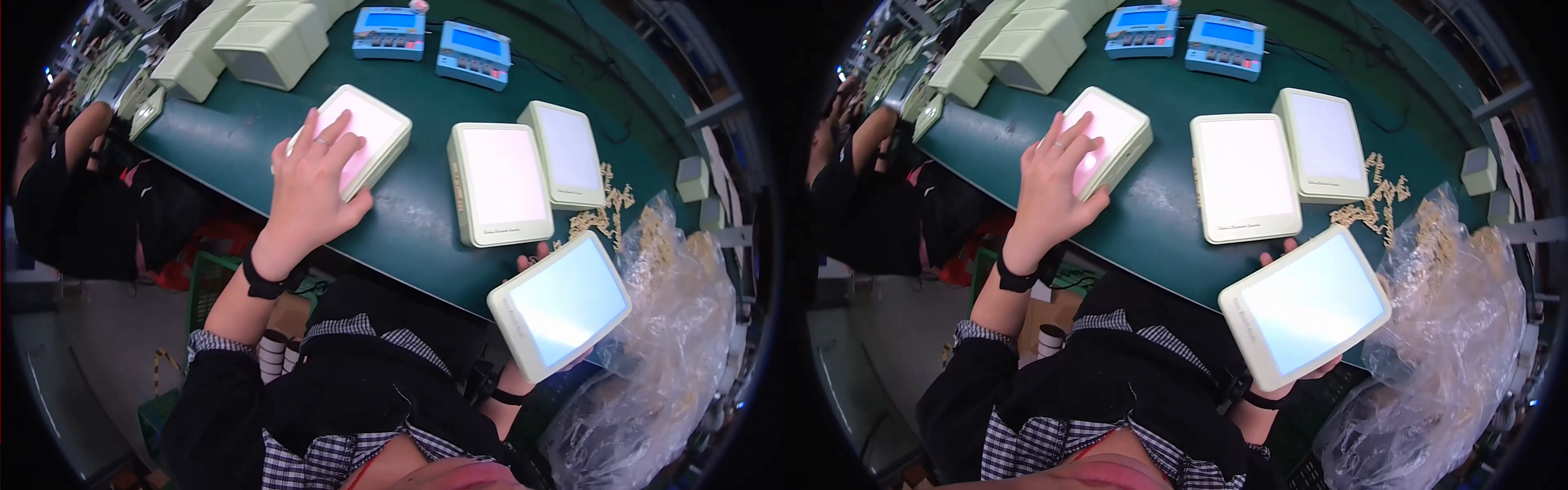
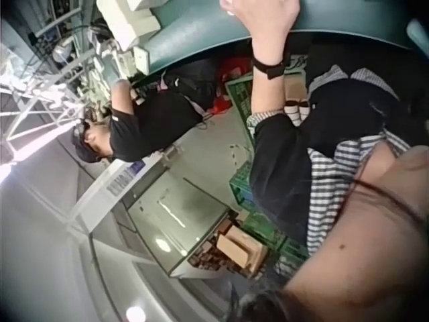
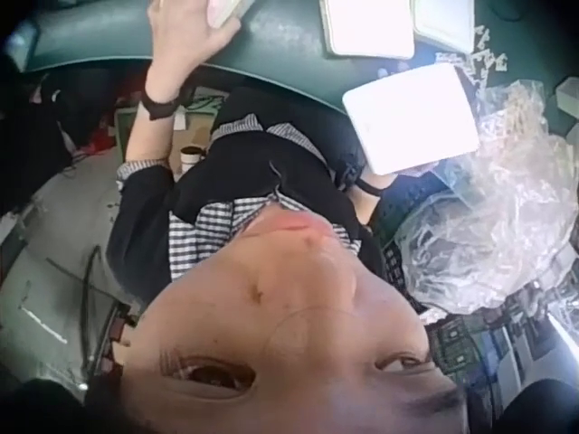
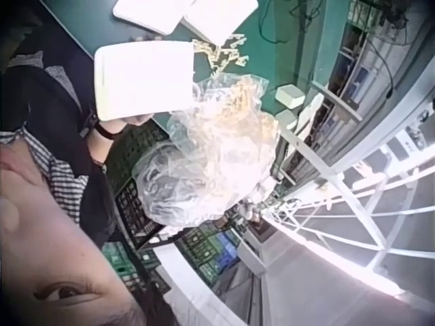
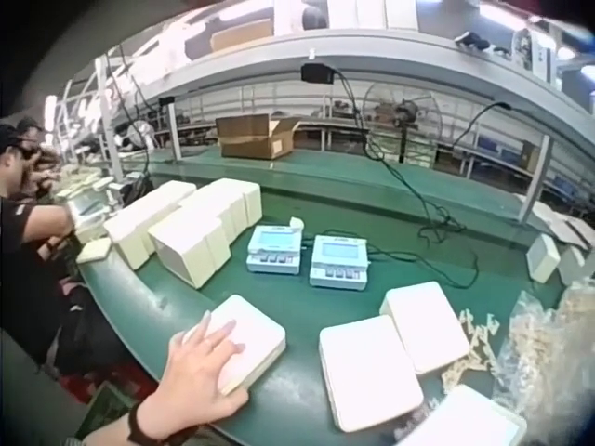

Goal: The person tests the screens of several light boxes by pressing them and then attaches decorative labels to the grilles of two speakers.

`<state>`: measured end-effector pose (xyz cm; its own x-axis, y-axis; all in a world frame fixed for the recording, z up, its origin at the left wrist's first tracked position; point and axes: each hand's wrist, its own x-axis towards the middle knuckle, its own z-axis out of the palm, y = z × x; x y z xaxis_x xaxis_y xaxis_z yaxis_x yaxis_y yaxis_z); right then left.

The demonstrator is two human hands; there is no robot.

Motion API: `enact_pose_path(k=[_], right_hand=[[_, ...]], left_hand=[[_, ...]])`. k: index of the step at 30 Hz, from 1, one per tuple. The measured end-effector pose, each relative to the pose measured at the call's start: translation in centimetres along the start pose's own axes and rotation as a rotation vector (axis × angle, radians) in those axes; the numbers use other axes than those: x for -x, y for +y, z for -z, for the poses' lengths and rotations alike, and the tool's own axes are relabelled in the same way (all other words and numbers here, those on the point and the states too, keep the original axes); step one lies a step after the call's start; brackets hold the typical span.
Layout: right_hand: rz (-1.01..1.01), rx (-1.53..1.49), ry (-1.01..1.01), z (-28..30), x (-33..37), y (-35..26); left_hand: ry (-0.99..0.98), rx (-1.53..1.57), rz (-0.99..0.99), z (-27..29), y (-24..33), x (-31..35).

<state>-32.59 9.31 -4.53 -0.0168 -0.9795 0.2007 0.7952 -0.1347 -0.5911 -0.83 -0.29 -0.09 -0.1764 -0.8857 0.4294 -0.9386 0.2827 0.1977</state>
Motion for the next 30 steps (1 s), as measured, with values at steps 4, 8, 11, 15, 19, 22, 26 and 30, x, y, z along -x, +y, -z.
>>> enact_pose_path(k=[4,8,11,15,19,22,26,30], right_hand=[[-0.029,0.056,0.022,-1.4,0.2,-3.7],[0.094,0.12,0.382,1.2,1.4,-10.6],[0.167,0.395,0.325,0.5,-5.0,-18.1],[0.168,0.647,0.513,-1.2,-17.0,-22.4],[0.037,0.728,0.662,2.9,-27.0,-24.8],[-0.017,0.82,0.719,8.4,-32.3,-26.6],[-0.054,0.82,0.723,14.7,-36.9,-26.6],[-0.074,0.801,0.685,18.2,-41.1,-24.9]], left_hand=[[-0.03,-0.023,-0.023,0.1,0.0,0.0],[-0.034,-0.023,-0.043,0.5,-0.4,0.2],[-0.058,0.009,-0.065,0.5,-0.9,0.2],[-0.131,0.018,-0.082,1.2,-0.9,0.2],[-0.148,-0.004,-0.078,1.7,-0.6,0.1],[-0.156,0.002,-0.069,1.7,-0.3,-0.5],[-0.228,-0.009,-0.072,1.8,-0.8,-0.7],[-0.266,0.003,-0.058,1.8,-1.2,-0.3]])
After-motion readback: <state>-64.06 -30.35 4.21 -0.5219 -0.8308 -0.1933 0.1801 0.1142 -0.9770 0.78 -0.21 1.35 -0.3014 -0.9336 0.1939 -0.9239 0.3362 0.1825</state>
